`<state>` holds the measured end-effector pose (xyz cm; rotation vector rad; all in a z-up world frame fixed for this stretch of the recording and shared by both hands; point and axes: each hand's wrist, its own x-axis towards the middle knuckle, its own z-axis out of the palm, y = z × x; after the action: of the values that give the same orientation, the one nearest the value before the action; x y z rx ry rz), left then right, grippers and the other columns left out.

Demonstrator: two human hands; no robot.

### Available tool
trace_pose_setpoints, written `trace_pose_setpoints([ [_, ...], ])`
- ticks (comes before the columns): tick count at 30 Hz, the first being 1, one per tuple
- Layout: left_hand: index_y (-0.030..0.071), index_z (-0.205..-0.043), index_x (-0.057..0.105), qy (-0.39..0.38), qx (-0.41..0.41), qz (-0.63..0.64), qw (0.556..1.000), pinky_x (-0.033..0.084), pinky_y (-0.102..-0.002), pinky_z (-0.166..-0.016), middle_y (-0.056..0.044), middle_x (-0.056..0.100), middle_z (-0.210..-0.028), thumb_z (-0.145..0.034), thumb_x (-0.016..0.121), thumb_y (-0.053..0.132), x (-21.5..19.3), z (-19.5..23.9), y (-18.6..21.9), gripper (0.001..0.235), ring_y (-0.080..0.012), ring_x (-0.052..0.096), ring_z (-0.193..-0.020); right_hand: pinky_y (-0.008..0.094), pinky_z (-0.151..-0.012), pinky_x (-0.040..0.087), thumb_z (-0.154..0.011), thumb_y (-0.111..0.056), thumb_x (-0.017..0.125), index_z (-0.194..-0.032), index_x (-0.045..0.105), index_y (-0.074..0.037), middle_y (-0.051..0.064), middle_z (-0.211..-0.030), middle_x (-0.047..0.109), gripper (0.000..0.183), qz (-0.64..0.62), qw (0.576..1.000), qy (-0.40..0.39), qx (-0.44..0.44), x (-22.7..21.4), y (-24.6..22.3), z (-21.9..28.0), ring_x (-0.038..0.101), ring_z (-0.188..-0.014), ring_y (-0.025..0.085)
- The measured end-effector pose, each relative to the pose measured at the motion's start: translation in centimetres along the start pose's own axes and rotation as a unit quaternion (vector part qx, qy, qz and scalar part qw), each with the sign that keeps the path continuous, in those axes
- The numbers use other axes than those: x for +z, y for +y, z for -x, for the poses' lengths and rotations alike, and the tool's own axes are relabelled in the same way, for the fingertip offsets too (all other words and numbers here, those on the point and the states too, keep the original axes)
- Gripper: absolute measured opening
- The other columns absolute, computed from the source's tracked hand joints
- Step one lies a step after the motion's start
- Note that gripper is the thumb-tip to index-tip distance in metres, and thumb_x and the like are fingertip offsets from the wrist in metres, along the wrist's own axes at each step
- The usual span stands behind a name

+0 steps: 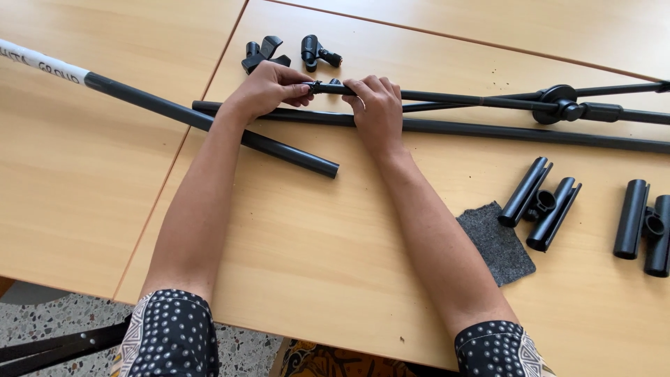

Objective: The person assembles a tripod by connecting various black plastic and metal components on a wooden table. They attach joints and rods together, tightening the connections by hand to form the tripod's structure.

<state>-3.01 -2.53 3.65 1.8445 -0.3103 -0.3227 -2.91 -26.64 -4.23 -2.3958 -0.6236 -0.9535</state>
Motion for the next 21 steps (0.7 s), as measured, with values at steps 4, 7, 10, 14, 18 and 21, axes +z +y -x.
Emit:
trace_pose_setpoints([
  [4, 0.003, -0.103, 0.080, 0.040, 0.025, -0.072, 0.996, 0.058, -0.020, -0.074, -0.003, 0.073, -0.080, -0.095, 0.076, 0.014, -0.6, 0.3, 0.0, 0.014, -0.0080, 0.064, -0.072, 0.040, -0.087, 0.042, -0.088, -0.021, 0.083, -0.108, 0.074, -0.016, -0.001, -0.098, 0.068, 0.022, 0.011, 1.000, 0.017, 0.011, 0.2, 0.3, 0.0, 0.060, -0.096, 0.026],
  [7, 0.003, -0.104, 0.078, 0.043, 0.016, -0.075, 0.996, 0.060, -0.021, -0.080, -0.004, 0.074, -0.085, -0.096, 0.074, 0.015, -0.1, 0.0, -0.1, 0.015, -0.0098, 0.067, -0.078, 0.040, -0.086, 0.040, -0.087, -0.027, 0.084, -0.104, 0.074, -0.017, -0.001, -0.097, 0.068, 0.022, 0.034, 0.999, 0.012, 0.024, -0.4, 0.1, 0.0, 0.059, -0.094, 0.026],
  [10, 0.004, -0.106, 0.076, 0.040, 0.015, -0.096, 0.994, 0.055, -0.022, -0.079, -0.003, 0.072, -0.084, -0.099, 0.070, 0.015, 0.0, 0.1, -0.5, 0.014, -0.0094, 0.064, -0.078, 0.043, -0.085, 0.043, -0.086, -0.024, 0.084, -0.112, 0.073, -0.011, 0.003, -0.103, 0.062, 0.031, 0.016, 0.999, -0.007, 0.047, -1.2, -0.4, -0.2, 0.058, -0.099, 0.028],
  [14, 0.005, -0.105, 0.074, 0.046, 0.033, -0.102, 0.993, 0.055, -0.022, -0.076, -0.003, 0.071, -0.086, -0.101, 0.068, 0.013, 0.1, -0.7, -1.1, 0.011, -0.0099, 0.064, -0.078, 0.042, -0.097, 0.045, -0.082, -0.010, 0.074, -0.111, 0.069, -0.006, 0.011, -0.107, 0.057, 0.029, -0.057, 0.996, 0.024, 0.057, -3.6, 2.7, -1.6, 0.056, -0.103, 0.031],
  [18, 0.005, -0.104, 0.073, 0.058, 0.062, -0.103, 0.991, 0.054, -0.021, -0.074, -0.003, 0.071, -0.087, -0.100, 0.069, 0.011, -0.2, -1.3, -2.3, 0.008, -0.0094, 0.063, -0.077, 0.043, -0.099, 0.043, -0.079, -0.005, 0.070, -0.106, 0.071, -0.005, 0.016, -0.106, 0.065, 0.027, 0.043, 0.991, 0.092, 0.088, -8.4, 11.7, -2.5, 0.058, -0.106, 0.034],
  [21, 0.005, -0.107, 0.071, 0.076, 0.067, -0.121, 0.988, 0.056, -0.024, -0.078, -0.005, 0.071, -0.092, -0.101, 0.067, 0.010, 0.0, -0.5, -1.6, 0.009, -0.0128, 0.064, -0.082, 0.042, -0.088, 0.047, -0.079, -0.020, 0.082, -0.107, 0.072, -0.005, 0.014, -0.107, 0.059, 0.033, 0.161, 0.965, 0.077, 0.194, -14.5, 21.2, 0.2, 0.058, -0.096, 0.032],
])
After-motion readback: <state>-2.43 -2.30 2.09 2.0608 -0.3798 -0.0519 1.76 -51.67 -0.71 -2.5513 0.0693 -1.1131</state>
